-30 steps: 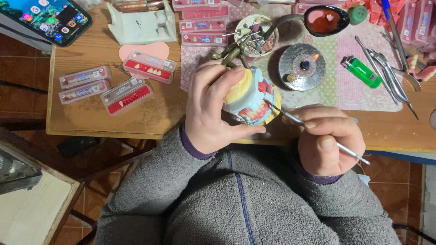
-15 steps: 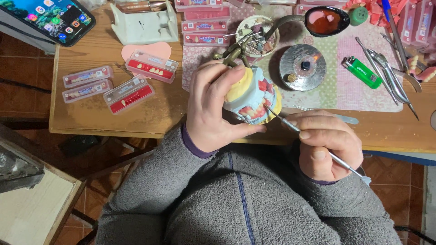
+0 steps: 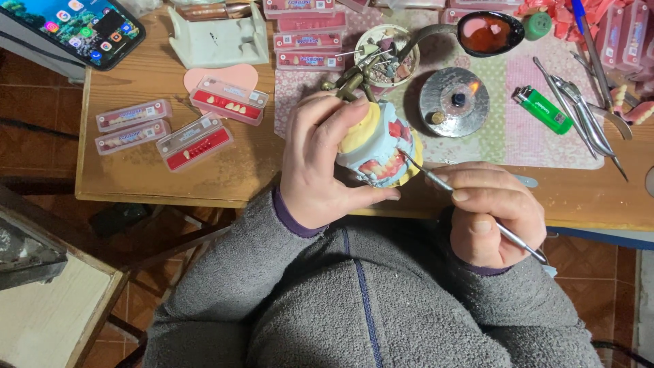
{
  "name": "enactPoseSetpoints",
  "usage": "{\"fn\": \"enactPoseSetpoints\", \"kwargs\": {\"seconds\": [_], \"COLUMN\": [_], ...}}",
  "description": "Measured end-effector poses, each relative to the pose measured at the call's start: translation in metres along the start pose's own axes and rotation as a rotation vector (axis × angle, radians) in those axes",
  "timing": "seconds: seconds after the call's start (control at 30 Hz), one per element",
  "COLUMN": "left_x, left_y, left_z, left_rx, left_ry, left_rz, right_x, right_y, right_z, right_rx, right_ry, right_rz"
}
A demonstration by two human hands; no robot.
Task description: The person handles a dental model, placing a small tooth-like piece into the upper jaw. They then use a metal tool to scrape and shape the pink material on the model's gums and teeth. The person rotates the model to work on different areas.
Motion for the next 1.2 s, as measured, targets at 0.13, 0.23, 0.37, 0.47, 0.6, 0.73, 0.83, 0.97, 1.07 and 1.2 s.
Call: {"fn": "enactPoseSetpoints", "kwargs": {"seconds": [0.13,0.23,0.37,0.47,0.6,0.73,0.83,0.97,1.07,1.2], "left_x": [0.000,0.001,0.000,0.000,0.001,0.001,0.000,0.002,0.002,-0.001], "left_y": [0.000,0.000,-0.001,0.000,-0.001,0.000,-0.001,0.000,0.001,0.001], "left_z": [0.000,0.000,0.000,0.000,0.000,0.000,0.000,-0.001,-0.004,-0.004], "left_rx": [0.004,0.006,0.010,0.004,0.002,0.002,-0.004,0.007,-0.001,0.020], "left_ry": [-0.002,-0.004,-0.009,-0.009,0.007,-0.009,0.000,-0.002,-0.008,0.021], "left_rz": [0.000,-0.003,-0.004,-0.013,-0.016,-0.010,-0.006,-0.002,0.007,0.022], "right_x": [-0.001,0.003,0.000,-0.006,-0.002,-0.005,-0.007,-0.005,0.026,0.056], "right_y": [-0.001,-0.003,-0.004,0.001,-0.001,0.001,0.000,0.003,0.008,0.055], "right_z": [-0.001,-0.001,0.001,0.011,0.006,0.008,0.008,-0.002,-0.035,-0.067], "right_rx": [0.030,0.026,0.041,0.074,0.069,0.082,0.099,0.176,0.152,-0.270], "right_ry": [-0.030,0.022,0.040,0.043,-0.020,0.007,-0.012,-0.008,0.020,0.151], "right_rz": [0.015,-0.016,0.054,0.128,0.097,0.135,0.170,0.200,-0.079,-0.375]}}
Point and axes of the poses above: each hand's wrist, its own y-axis towards the middle knuckle, its own x-axis out of the back of the hand, z = x × y, the point moved 9 cm from there along y, towards the middle knuckle, and after that the axes turned 13 degrees about -z, right-handed, at the moved point
